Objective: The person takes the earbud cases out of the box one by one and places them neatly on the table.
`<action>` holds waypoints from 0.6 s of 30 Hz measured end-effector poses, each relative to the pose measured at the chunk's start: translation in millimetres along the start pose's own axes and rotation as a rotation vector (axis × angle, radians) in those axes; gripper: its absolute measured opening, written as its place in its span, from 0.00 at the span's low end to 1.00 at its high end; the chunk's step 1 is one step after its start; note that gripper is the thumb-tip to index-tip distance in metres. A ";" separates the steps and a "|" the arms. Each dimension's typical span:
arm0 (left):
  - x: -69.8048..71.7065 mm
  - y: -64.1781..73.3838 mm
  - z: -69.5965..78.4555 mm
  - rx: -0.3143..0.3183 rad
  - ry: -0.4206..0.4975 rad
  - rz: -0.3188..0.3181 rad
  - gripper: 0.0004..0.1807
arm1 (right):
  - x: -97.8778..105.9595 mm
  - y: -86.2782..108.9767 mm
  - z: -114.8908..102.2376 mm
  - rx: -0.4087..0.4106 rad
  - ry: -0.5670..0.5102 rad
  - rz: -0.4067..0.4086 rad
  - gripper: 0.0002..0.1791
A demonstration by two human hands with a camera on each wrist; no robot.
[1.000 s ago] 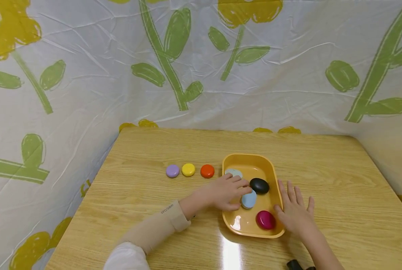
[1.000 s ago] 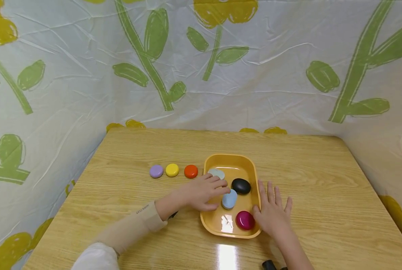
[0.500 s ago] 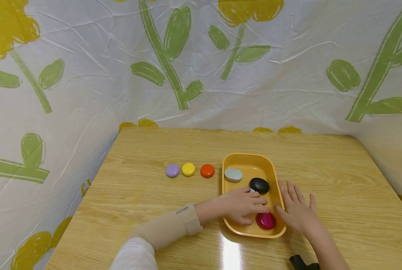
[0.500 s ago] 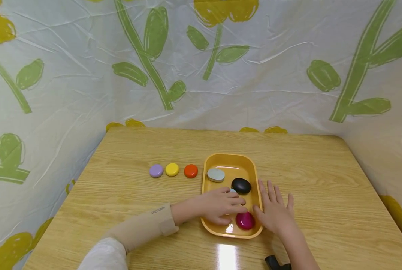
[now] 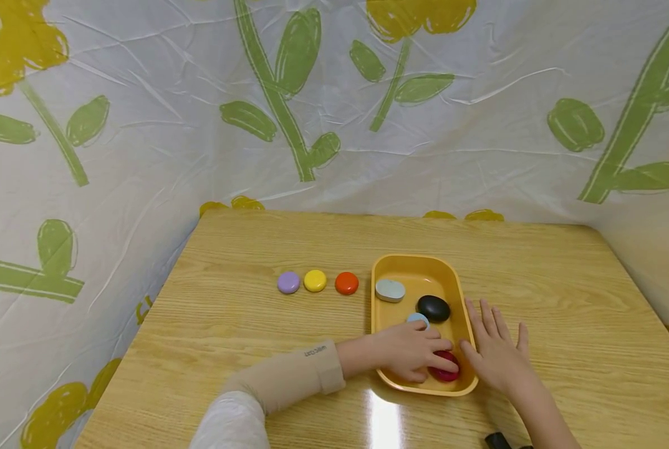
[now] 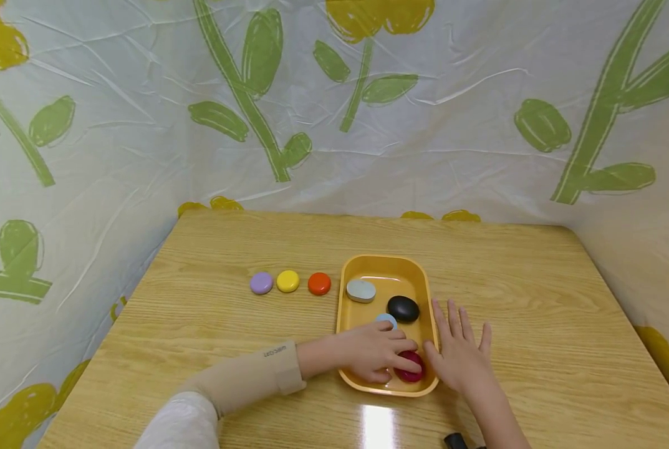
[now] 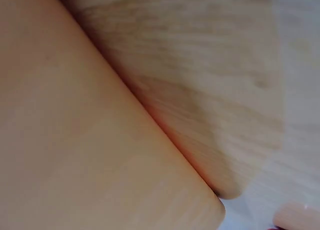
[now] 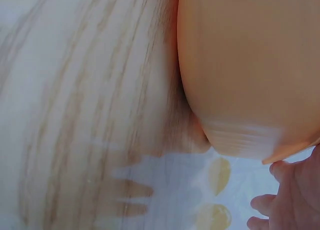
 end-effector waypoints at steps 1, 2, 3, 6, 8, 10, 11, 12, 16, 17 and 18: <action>-0.7 -0.9 0.5 -0.002 -0.005 -0.002 0.28 | -0.2 -0.1 0.0 -0.001 -0.001 0.000 0.40; -1.3 -1.7 1.0 -0.004 -0.009 -0.004 0.28 | -0.5 -0.1 0.1 -0.002 -0.003 -0.001 0.40; -1.6 -2.4 1.4 -0.006 -0.015 -0.005 0.27 | -0.7 -0.1 0.2 -0.003 -0.004 -0.001 0.40; -3.7 -4.6 2.1 -0.006 -0.025 -0.002 0.28 | -1.6 -0.3 0.7 -0.003 -0.006 -0.005 0.40; -5.4 -6.0 2.5 -0.007 -0.029 0.003 0.28 | -2.1 -0.4 1.2 -0.004 -0.011 -0.009 0.39; -7.1 -7.4 2.7 -0.010 -0.028 0.012 0.28 | -2.5 -0.6 1.8 -0.006 -0.016 -0.013 0.39; -7.7 -7.9 2.8 -0.011 -0.027 0.017 0.27 | -2.8 -0.7 2.1 -0.007 -0.019 -0.015 0.39; -8.3 -8.3 2.9 -0.013 -0.025 0.021 0.27 | -2.9 -0.8 2.3 -0.008 -0.021 -0.015 0.39; -9.3 -8.5 3.7 -0.015 -0.030 0.038 0.27 | -3.3 -0.9 2.5 -0.010 -0.026 -0.017 0.39; -9.3 -8.4 4.0 -0.015 -0.035 0.041 0.26 | -3.5 -0.9 2.5 -0.011 -0.027 -0.017 0.39; -9.5 -8.3 4.3 -0.015 -0.041 0.042 0.26 | -3.6 -1.1 2.5 -0.011 -0.027 -0.018 0.39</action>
Point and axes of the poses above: each hand's wrist, its own y-axis away from the middle knuckle, its own x-axis out of the back of the hand, z = x × y, the point moved 2 cm from there along -y, towards the middle knuckle, and after that the axes turned 1 degree about y, right-handed, at the moved point
